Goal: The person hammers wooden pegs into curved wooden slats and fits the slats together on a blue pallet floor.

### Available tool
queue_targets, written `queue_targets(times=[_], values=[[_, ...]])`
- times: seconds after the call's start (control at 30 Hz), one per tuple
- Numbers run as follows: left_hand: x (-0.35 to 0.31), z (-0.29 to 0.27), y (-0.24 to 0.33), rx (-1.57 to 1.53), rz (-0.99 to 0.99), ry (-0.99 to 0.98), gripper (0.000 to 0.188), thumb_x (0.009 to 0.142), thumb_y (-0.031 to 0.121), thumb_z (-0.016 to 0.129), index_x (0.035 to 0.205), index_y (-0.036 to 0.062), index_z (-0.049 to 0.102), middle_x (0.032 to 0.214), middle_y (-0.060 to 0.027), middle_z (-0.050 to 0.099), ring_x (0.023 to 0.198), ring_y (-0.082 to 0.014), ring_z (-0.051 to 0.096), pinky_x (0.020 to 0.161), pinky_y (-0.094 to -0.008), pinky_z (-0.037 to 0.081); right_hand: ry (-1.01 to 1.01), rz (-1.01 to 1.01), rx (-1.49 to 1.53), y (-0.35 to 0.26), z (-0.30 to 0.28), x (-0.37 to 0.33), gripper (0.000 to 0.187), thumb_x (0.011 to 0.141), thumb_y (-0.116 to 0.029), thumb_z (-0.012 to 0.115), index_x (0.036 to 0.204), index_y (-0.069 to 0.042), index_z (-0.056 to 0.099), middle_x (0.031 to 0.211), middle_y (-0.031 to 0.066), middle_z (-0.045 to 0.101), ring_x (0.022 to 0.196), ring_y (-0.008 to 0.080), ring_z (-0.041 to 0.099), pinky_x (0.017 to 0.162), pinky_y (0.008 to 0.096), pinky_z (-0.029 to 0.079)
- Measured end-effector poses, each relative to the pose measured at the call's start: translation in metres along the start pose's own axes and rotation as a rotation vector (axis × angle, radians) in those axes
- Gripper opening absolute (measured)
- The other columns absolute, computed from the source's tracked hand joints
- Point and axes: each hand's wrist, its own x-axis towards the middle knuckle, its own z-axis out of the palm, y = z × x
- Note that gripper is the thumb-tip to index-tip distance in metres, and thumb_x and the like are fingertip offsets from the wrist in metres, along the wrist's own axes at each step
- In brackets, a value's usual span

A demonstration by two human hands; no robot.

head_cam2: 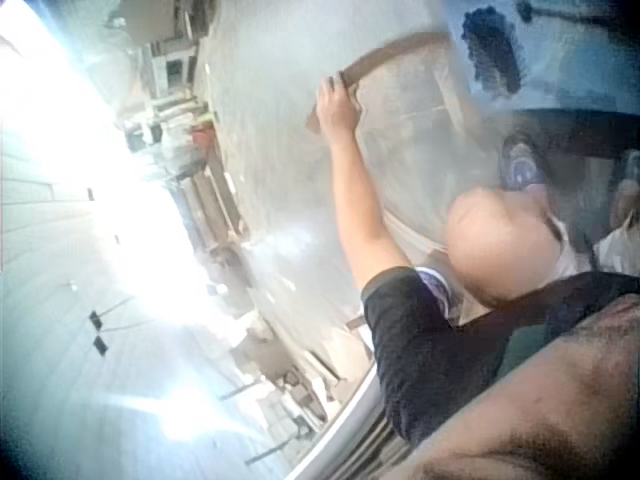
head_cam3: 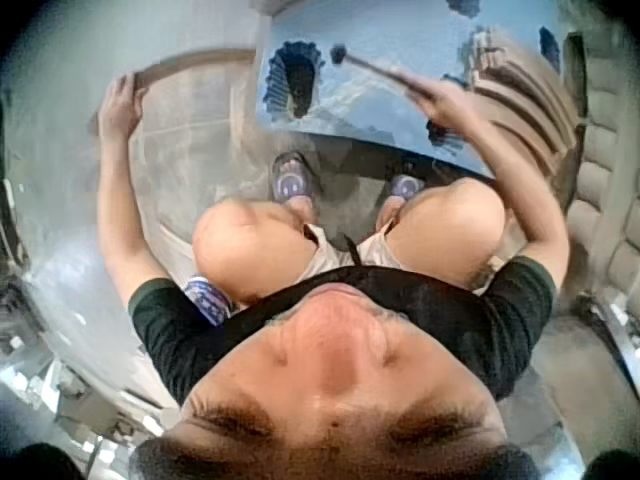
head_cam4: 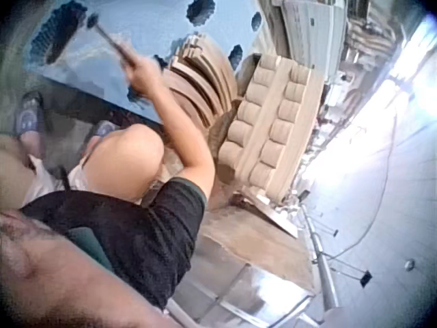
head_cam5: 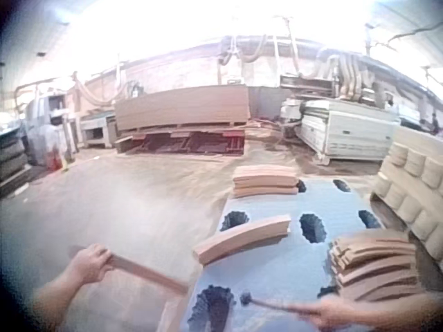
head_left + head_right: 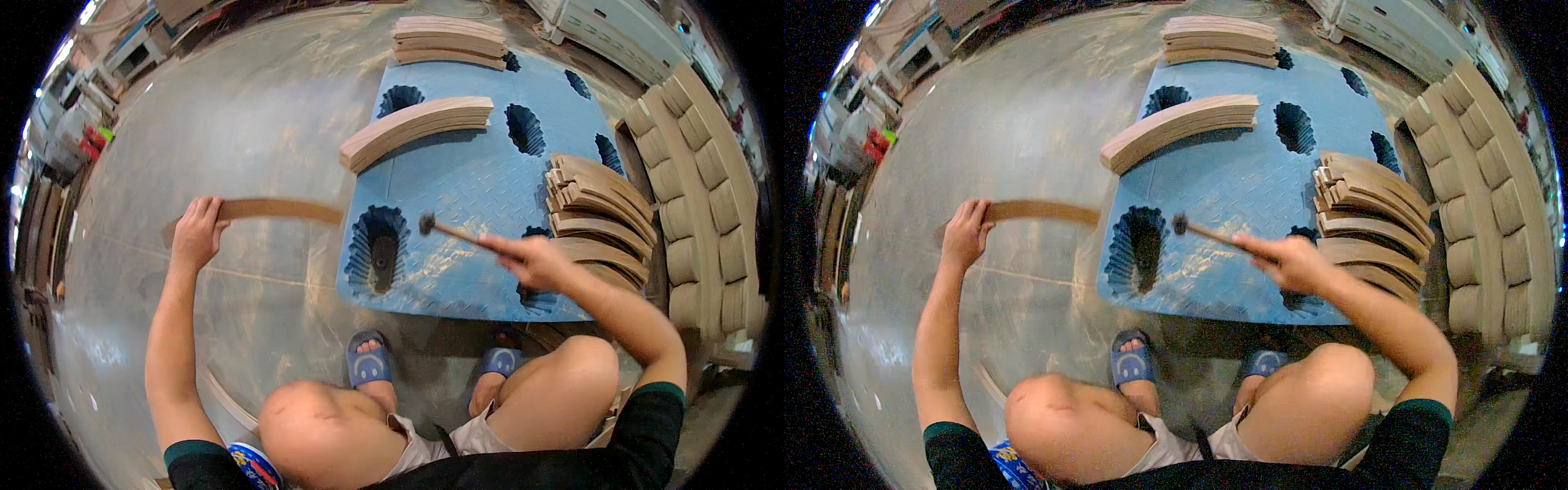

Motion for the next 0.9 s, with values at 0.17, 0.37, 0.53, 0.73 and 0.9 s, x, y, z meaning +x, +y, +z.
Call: queue_targets(times=[0.17, 0.37, 0.53, 0.73, 0.9], values=[[0.175, -0.023, 0.097, -0.086, -0.122, -0.065, 0.042, 0.112, 0.035, 0.073, 0.142, 0.005, 0.071, 0.134, -0.0197, 0.074, 0.117, -0.045, 0.076, 0.097, -0.0566, 0.061, -0.004, 0.001, 0.081, 0.001, 0.062, -0.06, 0.066, 0.106, -0.024, 0.081, 0.168, -0.036, 0.063, 0.097, 0.0183, 0.082, 0.08, 0.0427, 0.079, 0.071, 0.0509, 0.065], [0.333, 0.036, 0.223, -0.236, -0.127, -0.236, 0.04, 0.103, 0.043, 0.082, 0.113, 0.0039, 0.088, 0.118, -0.0255, 0.084, 0.115, -0.0471, 0.079, 0.103, -0.0562, 0.062, -0.012, -0.064, 0.041, 0.008, 0.086, -0.077, 0.067, 0.108, -0.031, 0.079, 0.17, -0.041, 0.059, 0.085, 0.0108, 0.077, 0.071, 0.0378, 0.076, 0.061, 0.0502, 0.063], [0.383, 0.097, 0.26, -0.214, -0.084, -0.258, 0.043, 0.1, 0.044, 0.085, 0.115, 0.0042, 0.088, 0.113, -0.0274, 0.084, 0.11, -0.0481, 0.08, 0.098, -0.057, 0.062, 0.031, -0.056, 0.118, 0.019, 0.087, -0.085, 0.072, 0.107, -0.028, 0.08, 0.173, -0.042, 0.054, 0.082, 0.0093, 0.073, 0.069, 0.0368, 0.075, 0.059, 0.0492, 0.063], [0.396, 0.133, 0.276, -0.165, -0.042, -0.255, 0.043, 0.098, 0.044, 0.087, 0.114, 0.0047, 0.088, 0.113, -0.0263, 0.084, 0.111, -0.0477, 0.08, 0.1, -0.0562, 0.063, 0.119, 0.054, 0.26, 0.034, 0.096, -0.1, 0.063, 0.108, -0.026, 0.081, 0.168, -0.036, 0.064, 0.09, 0.0124, 0.078, 0.074, 0.0386, 0.077, 0.065, 0.0495, 0.064], [0.397, 0.139, 0.276, -0.169, -0.07, -0.295, 0.044, 0.101, 0.045, 0.084, 0.116, 0.0036, 0.086, 0.12, -0.0236, 0.084, 0.118, -0.0457, 0.079, 0.104, -0.056, 0.061, 0.136, 0.136, 0.384, 0.033, 0.09, -0.1, 0.06, 0.107, -0.024, 0.082, 0.166, -0.029, 0.067, 0.094, 0.0164, 0.08, 0.076, 0.0412, 0.077, 0.068, 0.049, 0.064]])
